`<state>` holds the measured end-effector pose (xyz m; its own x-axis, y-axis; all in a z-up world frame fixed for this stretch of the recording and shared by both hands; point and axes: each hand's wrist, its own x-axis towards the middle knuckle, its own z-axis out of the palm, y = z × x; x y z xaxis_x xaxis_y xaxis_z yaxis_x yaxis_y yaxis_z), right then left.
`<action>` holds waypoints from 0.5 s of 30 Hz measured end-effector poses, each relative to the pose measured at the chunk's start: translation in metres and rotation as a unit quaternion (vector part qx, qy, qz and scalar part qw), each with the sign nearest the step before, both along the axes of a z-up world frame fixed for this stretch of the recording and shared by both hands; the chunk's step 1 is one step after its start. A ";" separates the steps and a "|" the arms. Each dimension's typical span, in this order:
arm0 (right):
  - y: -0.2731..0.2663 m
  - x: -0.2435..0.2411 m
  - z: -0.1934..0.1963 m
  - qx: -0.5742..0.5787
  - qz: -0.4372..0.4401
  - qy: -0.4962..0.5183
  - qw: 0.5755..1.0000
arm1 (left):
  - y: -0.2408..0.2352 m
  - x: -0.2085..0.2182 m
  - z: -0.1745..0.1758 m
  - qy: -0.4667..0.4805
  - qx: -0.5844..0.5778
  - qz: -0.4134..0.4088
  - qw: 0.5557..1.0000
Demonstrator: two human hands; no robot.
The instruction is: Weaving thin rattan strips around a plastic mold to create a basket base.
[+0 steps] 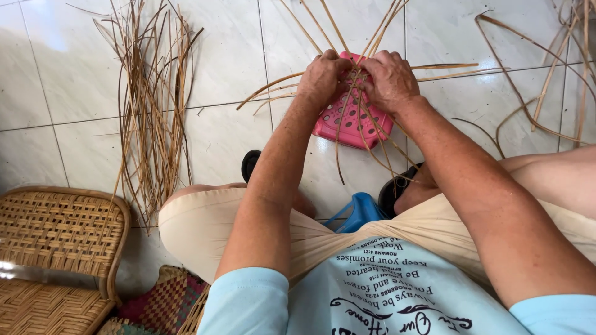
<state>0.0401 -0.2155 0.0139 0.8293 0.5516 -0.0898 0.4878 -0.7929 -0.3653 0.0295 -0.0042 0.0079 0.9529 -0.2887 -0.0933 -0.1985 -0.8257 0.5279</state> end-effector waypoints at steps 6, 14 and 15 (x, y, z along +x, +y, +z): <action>0.001 0.002 -0.006 -0.006 -0.001 -0.013 1.000 | 0.003 -0.023 0.006 -0.011 0.026 0.045 0.999; 0.002 -0.004 -0.003 -0.013 -0.008 -0.018 1.000 | -0.012 -0.068 0.000 0.009 -0.057 0.171 0.984; 0.002 -0.004 -0.004 -0.014 -0.010 -0.028 0.999 | -0.016 -0.070 -0.008 -0.016 -0.078 0.169 0.982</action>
<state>0.0364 -0.2137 0.0103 0.8440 0.5331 -0.0588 0.4910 -0.8121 -0.3152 -0.0406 -0.0197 0.0004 0.9985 0.0368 -0.0407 0.0545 -0.7565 0.6518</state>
